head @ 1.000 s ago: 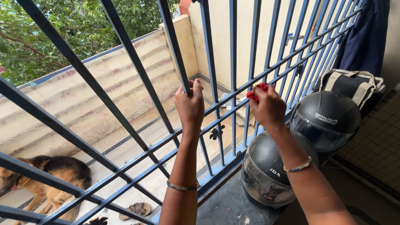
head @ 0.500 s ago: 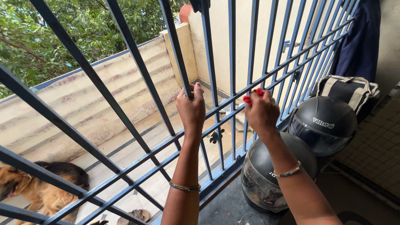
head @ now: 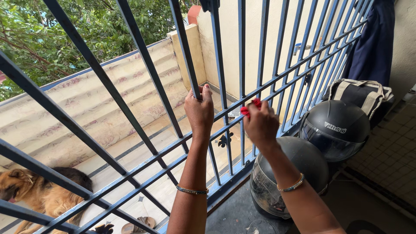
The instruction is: The person wipes the vertical bars of a blue metal gate with a red cloth. They systematically clean the bars from the bottom to the top, moving along the gate's length. A dog is visible lying on the floor behind the gate.
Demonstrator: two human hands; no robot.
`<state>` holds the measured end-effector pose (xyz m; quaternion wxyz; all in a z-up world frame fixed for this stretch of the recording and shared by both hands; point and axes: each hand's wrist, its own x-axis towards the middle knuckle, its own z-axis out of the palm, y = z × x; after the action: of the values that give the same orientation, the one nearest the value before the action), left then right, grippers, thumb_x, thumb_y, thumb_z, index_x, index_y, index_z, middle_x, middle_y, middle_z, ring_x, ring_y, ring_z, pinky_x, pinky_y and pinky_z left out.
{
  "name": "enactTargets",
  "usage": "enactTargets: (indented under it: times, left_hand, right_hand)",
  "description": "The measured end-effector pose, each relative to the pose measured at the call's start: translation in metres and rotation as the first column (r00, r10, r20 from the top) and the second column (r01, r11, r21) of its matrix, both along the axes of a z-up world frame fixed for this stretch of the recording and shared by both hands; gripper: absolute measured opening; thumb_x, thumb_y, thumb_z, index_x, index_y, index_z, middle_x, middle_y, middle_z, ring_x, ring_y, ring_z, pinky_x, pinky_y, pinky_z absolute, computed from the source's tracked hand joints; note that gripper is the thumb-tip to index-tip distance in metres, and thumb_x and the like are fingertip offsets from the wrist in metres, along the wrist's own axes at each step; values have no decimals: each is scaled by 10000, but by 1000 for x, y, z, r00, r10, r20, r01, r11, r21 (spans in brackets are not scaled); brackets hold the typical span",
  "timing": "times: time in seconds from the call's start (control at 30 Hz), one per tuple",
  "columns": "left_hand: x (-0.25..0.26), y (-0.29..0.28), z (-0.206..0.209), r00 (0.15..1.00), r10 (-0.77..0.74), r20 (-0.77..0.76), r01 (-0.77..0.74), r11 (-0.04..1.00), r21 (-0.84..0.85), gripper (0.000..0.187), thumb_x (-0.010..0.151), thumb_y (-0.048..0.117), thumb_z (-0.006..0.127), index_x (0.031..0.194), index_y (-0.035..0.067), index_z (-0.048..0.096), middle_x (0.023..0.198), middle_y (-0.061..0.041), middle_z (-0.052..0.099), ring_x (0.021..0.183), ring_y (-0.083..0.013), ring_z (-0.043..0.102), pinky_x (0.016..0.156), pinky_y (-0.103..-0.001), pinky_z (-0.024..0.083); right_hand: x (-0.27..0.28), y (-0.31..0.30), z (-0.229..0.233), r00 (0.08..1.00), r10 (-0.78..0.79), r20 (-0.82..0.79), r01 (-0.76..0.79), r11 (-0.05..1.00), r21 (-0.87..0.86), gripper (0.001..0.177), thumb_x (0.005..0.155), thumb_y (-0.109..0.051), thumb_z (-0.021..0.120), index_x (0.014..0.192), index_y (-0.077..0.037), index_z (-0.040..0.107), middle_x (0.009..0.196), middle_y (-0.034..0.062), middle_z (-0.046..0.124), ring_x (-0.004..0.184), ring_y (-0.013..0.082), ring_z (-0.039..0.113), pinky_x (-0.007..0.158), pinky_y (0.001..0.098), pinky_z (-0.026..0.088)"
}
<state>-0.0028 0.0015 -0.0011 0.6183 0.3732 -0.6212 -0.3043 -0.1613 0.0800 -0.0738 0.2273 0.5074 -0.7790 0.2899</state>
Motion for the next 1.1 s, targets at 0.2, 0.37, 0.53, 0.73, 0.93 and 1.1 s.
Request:
enactTargets:
  times: [0.2,0.37,0.53,0.73,0.93,1.1]
  left_hand:
    - [4,-2,-3,998,-68,-17,68,998,-6,258,992,209,627,791,48,640,626,-32,592,532,-99,533,467,-271,384]
    - [4,1,-3,998,-57,-15,57,998,-1,244,989,209,623,802,53,644,621,-31,583,531,-94,525,468,-267,379]
    - [0,1,0,1000,-23,-15,23,1000,-4,258,993,221,614,798,56,652,620,-24,590,526,-95,547,461,-261,396]
    - [3,2,0,1000,-29,-6,29,999,-14,261,995,213,617,786,56,636,626,-28,583,531,-97,541,461,-269,394]
    - [1,1,-2,1000,-8,2,8,1000,-20,258,1000,214,610,797,56,633,624,-26,577,519,-106,530,454,-279,396]
    - [-1,2,2,999,35,-1,-35,999,2,275,1003,220,611,790,50,647,615,-28,589,521,-105,551,454,-281,412]
  right_hand:
    - [-10,6,5,982,173,78,-174,985,7,283,870,-263,770,1110,-113,763,1094,174,650,929,310,715,802,435,609]
    - [-40,4,18,993,58,104,-49,995,-84,289,856,-240,771,1134,-163,778,1147,185,636,988,370,683,837,510,576]
    - [-17,-3,9,999,-33,35,31,998,48,237,890,-230,751,1112,-148,770,1166,182,621,985,345,687,847,518,564]
    - [-27,4,6,975,199,95,-202,979,23,340,837,-280,783,1148,-147,749,1176,198,601,992,348,676,851,512,573]
    - [-31,3,16,999,23,43,-24,999,23,267,861,-247,772,1112,-157,765,1140,179,622,1008,355,674,854,522,555]
    - [18,8,11,1000,-1,9,1,1000,22,228,866,-265,772,1042,-121,756,1130,170,626,980,333,675,815,499,556]
